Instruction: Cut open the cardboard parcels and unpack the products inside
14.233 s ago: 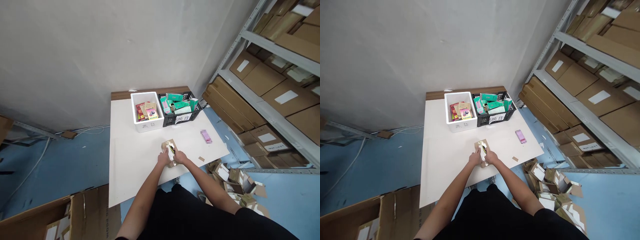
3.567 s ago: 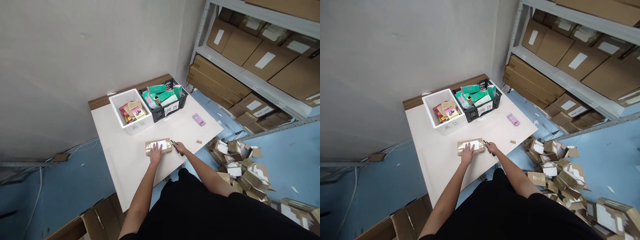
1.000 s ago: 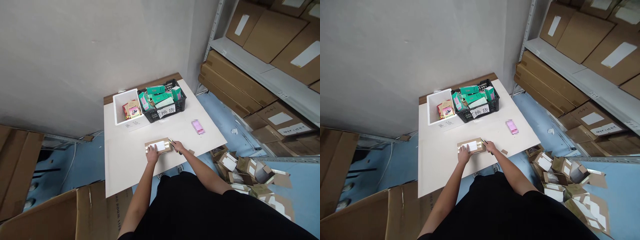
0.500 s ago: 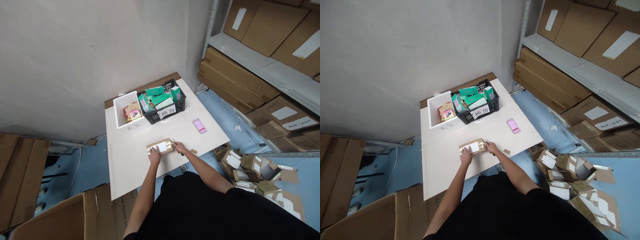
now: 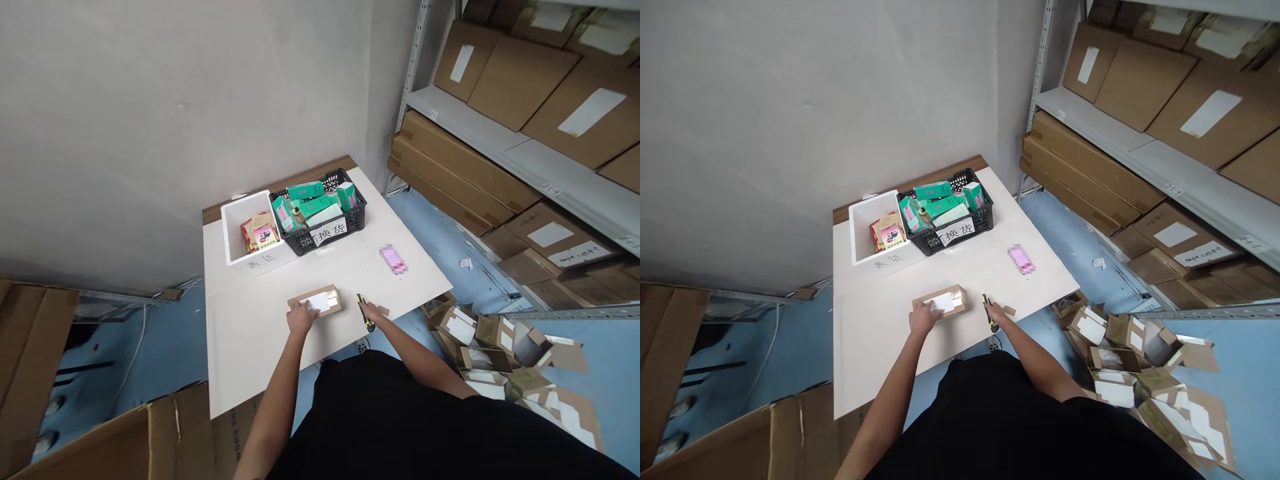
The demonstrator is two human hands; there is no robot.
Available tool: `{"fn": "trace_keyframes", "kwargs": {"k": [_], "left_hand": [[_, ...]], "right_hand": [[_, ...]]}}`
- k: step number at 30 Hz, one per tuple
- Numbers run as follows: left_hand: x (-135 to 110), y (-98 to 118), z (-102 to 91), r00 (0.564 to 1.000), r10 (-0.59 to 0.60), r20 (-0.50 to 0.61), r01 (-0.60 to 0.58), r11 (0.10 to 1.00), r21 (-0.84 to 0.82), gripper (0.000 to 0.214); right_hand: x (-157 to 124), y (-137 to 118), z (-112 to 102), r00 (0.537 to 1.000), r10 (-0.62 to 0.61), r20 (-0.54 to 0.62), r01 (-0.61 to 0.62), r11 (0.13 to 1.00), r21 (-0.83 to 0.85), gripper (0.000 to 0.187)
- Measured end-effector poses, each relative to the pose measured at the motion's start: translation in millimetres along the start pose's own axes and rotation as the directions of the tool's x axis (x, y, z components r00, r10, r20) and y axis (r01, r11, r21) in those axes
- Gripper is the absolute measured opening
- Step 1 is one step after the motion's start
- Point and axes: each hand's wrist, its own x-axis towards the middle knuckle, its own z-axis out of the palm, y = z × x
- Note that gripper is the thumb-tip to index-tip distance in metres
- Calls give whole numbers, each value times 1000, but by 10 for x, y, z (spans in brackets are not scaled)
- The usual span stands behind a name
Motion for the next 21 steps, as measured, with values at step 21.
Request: {"fn": "trace_keyframes", "kwargs": {"k": [21], "left_hand": [[-129, -314, 254, 908, -418, -19, 407, 892, -197, 70]], "right_hand": [[48, -1230, 1705, 978, -198, 72, 204, 973, -104, 83]]}}
